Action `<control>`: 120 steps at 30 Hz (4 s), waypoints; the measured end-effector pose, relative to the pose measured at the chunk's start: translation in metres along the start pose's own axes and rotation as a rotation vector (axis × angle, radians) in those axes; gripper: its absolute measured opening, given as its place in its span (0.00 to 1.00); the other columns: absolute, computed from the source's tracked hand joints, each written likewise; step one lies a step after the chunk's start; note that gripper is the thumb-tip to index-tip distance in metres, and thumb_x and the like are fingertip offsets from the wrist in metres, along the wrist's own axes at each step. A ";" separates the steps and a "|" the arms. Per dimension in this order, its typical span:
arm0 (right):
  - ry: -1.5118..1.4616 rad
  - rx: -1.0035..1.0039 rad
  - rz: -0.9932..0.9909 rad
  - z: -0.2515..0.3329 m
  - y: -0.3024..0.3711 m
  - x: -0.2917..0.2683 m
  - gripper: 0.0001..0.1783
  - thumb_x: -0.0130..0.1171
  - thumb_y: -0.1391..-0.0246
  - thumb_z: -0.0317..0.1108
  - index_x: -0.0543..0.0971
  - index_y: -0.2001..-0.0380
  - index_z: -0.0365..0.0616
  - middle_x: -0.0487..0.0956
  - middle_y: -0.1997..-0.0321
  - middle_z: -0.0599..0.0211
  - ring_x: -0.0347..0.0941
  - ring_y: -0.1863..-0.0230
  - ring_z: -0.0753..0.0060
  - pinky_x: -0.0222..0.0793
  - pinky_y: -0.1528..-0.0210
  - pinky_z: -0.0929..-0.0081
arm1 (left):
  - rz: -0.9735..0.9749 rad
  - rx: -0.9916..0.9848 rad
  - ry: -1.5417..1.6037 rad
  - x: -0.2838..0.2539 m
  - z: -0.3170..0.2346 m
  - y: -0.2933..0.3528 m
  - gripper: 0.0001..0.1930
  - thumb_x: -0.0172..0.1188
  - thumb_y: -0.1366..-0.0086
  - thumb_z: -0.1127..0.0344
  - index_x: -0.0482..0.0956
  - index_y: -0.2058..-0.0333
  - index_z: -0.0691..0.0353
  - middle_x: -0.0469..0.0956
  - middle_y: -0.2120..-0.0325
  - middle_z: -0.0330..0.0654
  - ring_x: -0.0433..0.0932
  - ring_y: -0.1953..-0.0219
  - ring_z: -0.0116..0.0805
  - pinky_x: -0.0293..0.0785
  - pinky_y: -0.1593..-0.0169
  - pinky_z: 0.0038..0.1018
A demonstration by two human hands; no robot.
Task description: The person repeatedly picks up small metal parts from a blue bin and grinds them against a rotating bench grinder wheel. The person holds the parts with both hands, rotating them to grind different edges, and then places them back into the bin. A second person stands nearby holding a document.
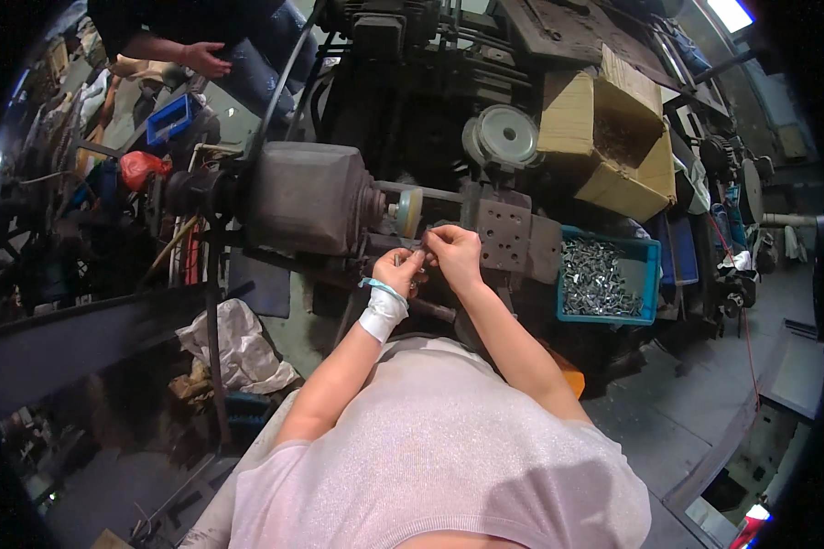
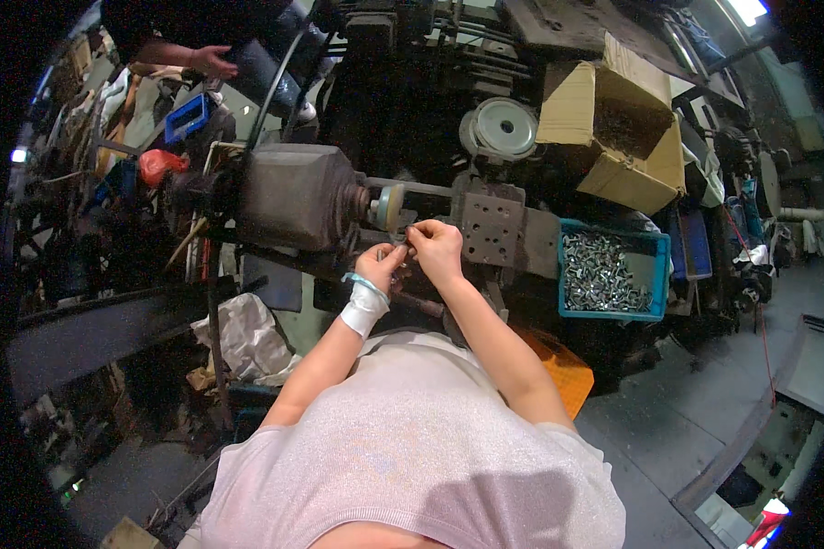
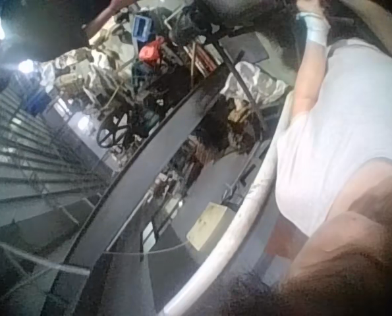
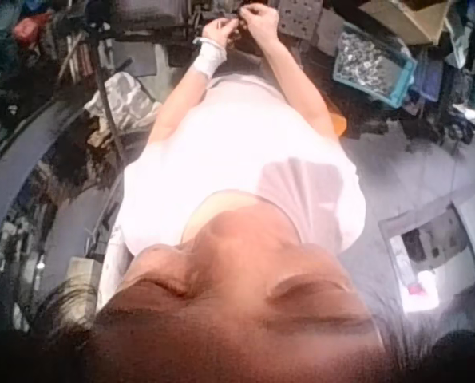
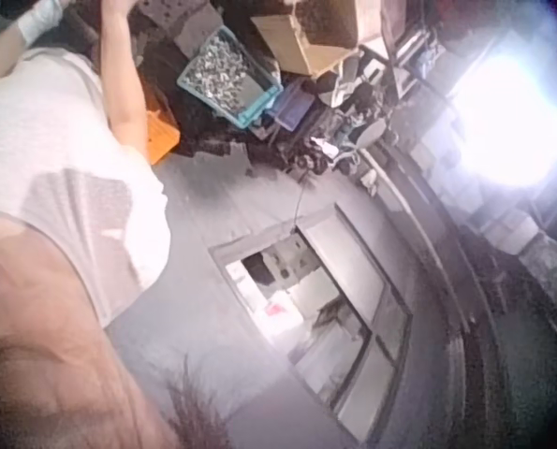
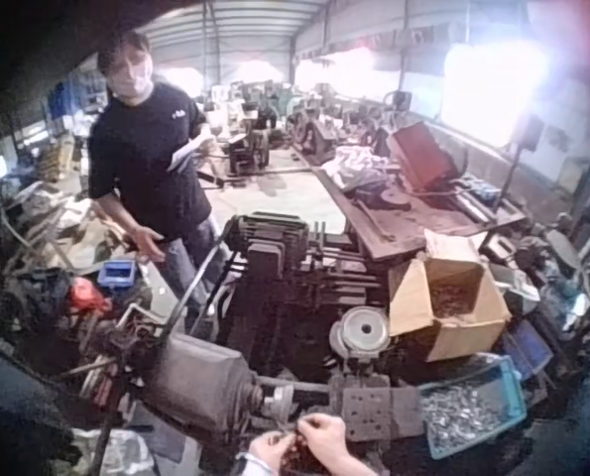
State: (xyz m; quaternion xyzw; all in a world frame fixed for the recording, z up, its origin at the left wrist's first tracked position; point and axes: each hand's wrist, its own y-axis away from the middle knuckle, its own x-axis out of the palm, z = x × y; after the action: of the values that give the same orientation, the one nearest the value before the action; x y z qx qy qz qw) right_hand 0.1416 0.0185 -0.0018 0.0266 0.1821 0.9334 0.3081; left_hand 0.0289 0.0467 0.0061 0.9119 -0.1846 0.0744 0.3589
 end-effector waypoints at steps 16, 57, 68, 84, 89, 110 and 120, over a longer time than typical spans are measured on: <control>0.025 0.003 -0.073 0.002 -0.011 0.011 0.06 0.56 0.59 0.26 0.77 0.79 0.32 0.74 0.85 0.66 0.68 0.85 0.82 0.64 0.83 0.83 | -0.034 -0.002 -0.041 -0.002 -0.008 -0.007 0.10 0.57 0.47 0.60 0.69 0.79 0.58 0.73 0.82 0.35 0.71 0.83 0.25 0.60 0.85 0.19; -0.083 0.018 -0.076 -0.010 -0.007 0.014 0.04 0.57 0.57 0.26 0.77 0.78 0.35 0.74 0.82 0.71 0.67 0.84 0.83 0.64 0.83 0.85 | -0.029 -0.012 -0.096 -0.010 0.000 -0.014 0.09 0.57 0.47 0.59 0.71 0.73 0.56 0.74 0.79 0.33 0.69 0.81 0.22 0.62 0.82 0.18; -0.523 0.253 0.258 -0.004 0.020 -0.020 0.07 0.59 0.58 0.29 0.73 0.73 0.42 0.72 0.79 0.72 0.65 0.82 0.82 0.61 0.81 0.84 | -0.006 -0.114 0.030 -0.017 0.008 -0.002 0.13 0.54 0.44 0.53 0.73 0.72 0.58 0.72 0.80 0.33 0.69 0.83 0.21 0.62 0.85 0.17; 0.021 -0.071 0.095 0.004 0.023 -0.015 0.07 0.55 0.54 0.29 0.76 0.74 0.35 0.72 0.84 0.72 0.65 0.84 0.85 0.59 0.82 0.85 | 0.070 0.091 -0.117 -0.018 0.010 -0.001 0.10 0.58 0.46 0.66 0.74 0.68 0.65 0.75 0.77 0.35 0.70 0.79 0.19 0.64 0.78 0.16; 0.040 -0.090 0.053 -0.002 0.010 -0.008 0.08 0.54 0.54 0.29 0.75 0.74 0.33 0.74 0.83 0.68 0.69 0.84 0.82 0.63 0.81 0.84 | 0.085 0.067 -0.172 -0.017 0.004 -0.008 0.09 0.58 0.46 0.66 0.74 0.70 0.65 0.74 0.78 0.34 0.69 0.79 0.20 0.64 0.76 0.15; -0.078 0.004 -0.037 -0.009 -0.013 0.009 0.07 0.54 0.55 0.27 0.75 0.76 0.32 0.73 0.83 0.66 0.68 0.84 0.81 0.66 0.85 0.83 | -0.040 0.028 -0.106 -0.008 -0.001 -0.016 0.08 0.57 0.46 0.61 0.72 0.77 0.58 0.73 0.82 0.34 0.69 0.84 0.22 0.59 0.85 0.18; -0.257 0.001 0.104 -0.004 0.013 -0.008 0.07 0.53 0.54 0.26 0.75 0.70 0.33 0.74 0.79 0.68 0.69 0.81 0.81 0.61 0.82 0.89 | 0.285 -0.226 0.131 -0.034 0.009 -0.007 0.14 0.50 0.42 0.51 0.71 0.72 0.57 0.71 0.82 0.34 0.70 0.83 0.23 0.61 0.86 0.17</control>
State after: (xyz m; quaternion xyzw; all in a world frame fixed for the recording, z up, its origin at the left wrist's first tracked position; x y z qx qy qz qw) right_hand 0.1400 0.0026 0.0001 0.1556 0.1398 0.9369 0.2801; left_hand -0.0002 0.0549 -0.0138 0.8235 -0.2953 0.1626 0.4562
